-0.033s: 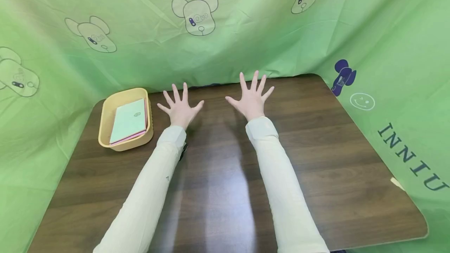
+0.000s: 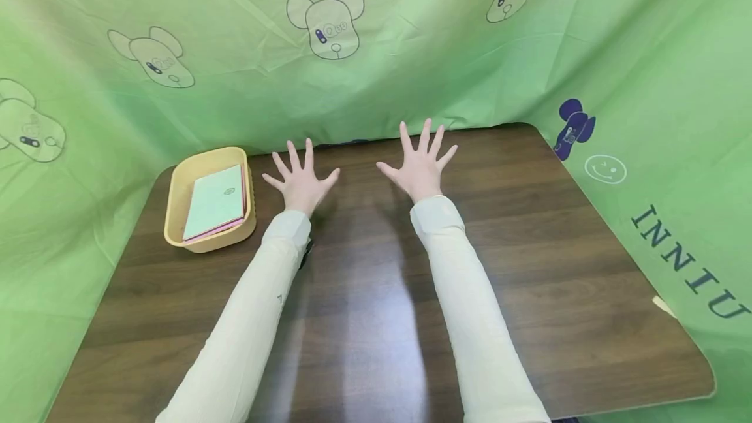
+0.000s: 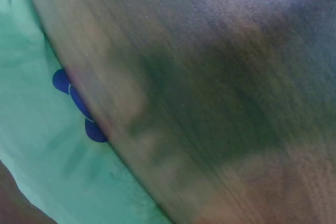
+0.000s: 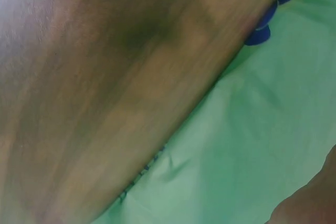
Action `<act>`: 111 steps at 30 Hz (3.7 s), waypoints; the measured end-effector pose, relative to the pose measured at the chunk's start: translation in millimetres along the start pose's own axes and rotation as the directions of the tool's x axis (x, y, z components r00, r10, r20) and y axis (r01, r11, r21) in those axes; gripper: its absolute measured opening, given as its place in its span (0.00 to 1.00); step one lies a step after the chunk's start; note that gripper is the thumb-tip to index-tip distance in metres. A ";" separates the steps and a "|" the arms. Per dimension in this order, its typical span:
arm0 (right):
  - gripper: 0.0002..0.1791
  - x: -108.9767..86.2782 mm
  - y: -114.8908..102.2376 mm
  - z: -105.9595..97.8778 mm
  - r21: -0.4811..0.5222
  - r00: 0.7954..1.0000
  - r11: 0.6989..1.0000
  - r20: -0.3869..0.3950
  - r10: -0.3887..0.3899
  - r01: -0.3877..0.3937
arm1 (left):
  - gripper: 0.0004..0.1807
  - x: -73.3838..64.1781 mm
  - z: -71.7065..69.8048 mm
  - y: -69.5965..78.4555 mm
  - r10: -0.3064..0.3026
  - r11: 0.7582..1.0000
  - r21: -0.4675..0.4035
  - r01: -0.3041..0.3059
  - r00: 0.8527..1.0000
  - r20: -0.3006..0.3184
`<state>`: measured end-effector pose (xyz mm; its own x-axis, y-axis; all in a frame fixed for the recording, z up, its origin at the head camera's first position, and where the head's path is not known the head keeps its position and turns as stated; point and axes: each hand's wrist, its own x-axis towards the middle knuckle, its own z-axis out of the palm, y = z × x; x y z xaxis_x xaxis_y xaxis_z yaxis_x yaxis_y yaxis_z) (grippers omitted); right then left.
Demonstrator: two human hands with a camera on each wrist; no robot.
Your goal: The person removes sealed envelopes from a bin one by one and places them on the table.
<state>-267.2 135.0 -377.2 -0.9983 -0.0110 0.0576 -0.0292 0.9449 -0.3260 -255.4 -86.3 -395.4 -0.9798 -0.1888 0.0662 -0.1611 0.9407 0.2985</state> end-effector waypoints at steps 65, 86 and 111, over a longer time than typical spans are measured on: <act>0.19 -57.7 -189.6 119.7 0.389 0.955 0.907 0.169 -0.243 0.162 | 0.36 -29.6 -78.3 -221.7 -0.395 0.914 0.110 0.392 0.919 0.006; 0.31 -49.8 -209.0 129.3 0.710 0.956 0.684 0.287 -0.062 -0.168 | 0.36 -28.0 -52.1 -230.3 -0.363 0.932 0.026 0.362 0.929 0.070; 0.11 -34.7 -190.7 109.1 0.376 0.899 0.922 0.429 -0.086 -0.091 | 0.32 -22.4 -49.5 -207.0 -0.203 0.976 0.112 0.184 0.962 0.184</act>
<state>-232.6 -80.6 -420.0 -0.9168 -0.2316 -0.3252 0.0451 0.7492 -0.6608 -194.2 -290.8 -411.6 -0.9316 -0.3203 -0.1719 -0.3511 0.9154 0.1969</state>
